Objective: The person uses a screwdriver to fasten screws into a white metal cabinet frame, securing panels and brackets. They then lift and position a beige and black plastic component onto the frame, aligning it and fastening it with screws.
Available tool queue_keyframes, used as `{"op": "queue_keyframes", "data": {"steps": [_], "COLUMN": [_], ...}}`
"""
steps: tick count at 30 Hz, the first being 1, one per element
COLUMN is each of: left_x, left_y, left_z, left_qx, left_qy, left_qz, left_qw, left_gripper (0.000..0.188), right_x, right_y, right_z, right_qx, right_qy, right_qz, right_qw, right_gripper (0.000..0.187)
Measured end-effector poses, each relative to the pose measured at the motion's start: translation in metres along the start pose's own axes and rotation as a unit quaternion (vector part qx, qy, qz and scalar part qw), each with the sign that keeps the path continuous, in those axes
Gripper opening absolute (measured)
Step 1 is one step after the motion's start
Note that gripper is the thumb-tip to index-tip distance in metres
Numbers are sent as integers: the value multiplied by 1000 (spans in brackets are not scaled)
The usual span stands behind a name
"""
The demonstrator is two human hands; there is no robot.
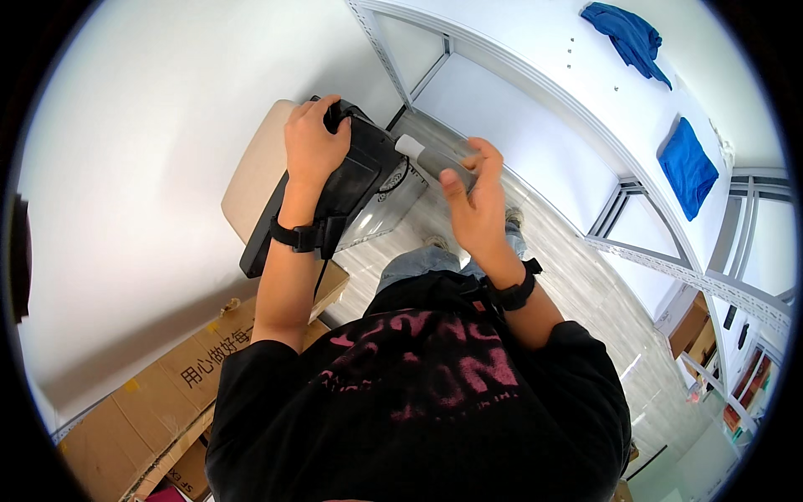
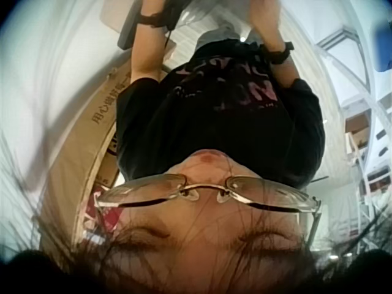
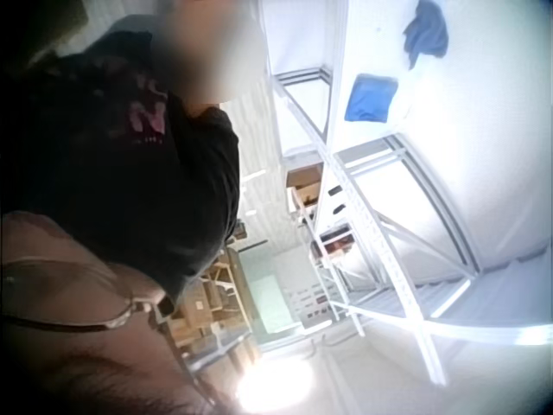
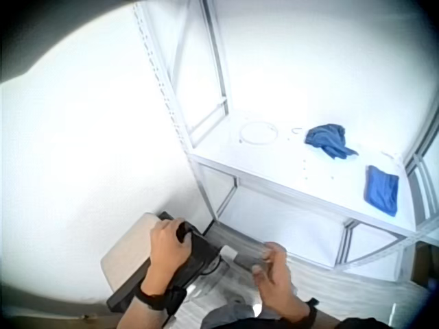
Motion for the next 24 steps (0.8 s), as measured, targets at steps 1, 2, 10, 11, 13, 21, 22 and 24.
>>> {"op": "queue_keyframes", "data": {"steps": [1, 2, 10, 11, 13, 21, 22, 24], "left_x": [0, 0, 3, 4, 5, 5, 6, 6], "left_y": [0, 0, 3, 3, 2, 2, 2, 1], "left_z": [0, 1, 0, 1, 2, -1, 1, 4], "left_qx": [0, 1, -15, -18, -21, -22, -25, -29], "left_qy": [0, -1, -13, -11, -4, -9, -2, 14], "left_qz": [2, 5, 19, 22, 31, 30, 34, 40], "left_qw": [1000, 1000, 1000, 1000, 999, 999, 999, 999], "left_gripper": [28, 28, 28, 29, 29, 29, 29, 29], "right_x": [1, 2, -6, -4, 1, -5, -2, 3], "right_y": [1, 3, -3, -3, 3, 3, 4, 6], "right_z": [2, 4, -13, -8, 6, -12, -8, 3], "right_qx": [-39, -78, 63, 32, -95, 15, 2, -107], "right_qy": [1, 3, 18, 26, 37, 20, 18, 44], "right_qz": [-1, -3, 15, 13, -4, 38, 43, 21], "right_qw": [999, 997, 998, 999, 995, 999, 999, 993], "right_gripper": [39, 40, 51, 48, 42, 48, 48, 45]}}
Point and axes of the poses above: each hand's wrist, its own y-axis away from the middle knuckle, its own x-axis out of the palm, z = x × y, the point moved 7 cm from there along -y, towards the middle knuckle, and after that the axes turned 13 degrees about -y, right-handed, at the moved point
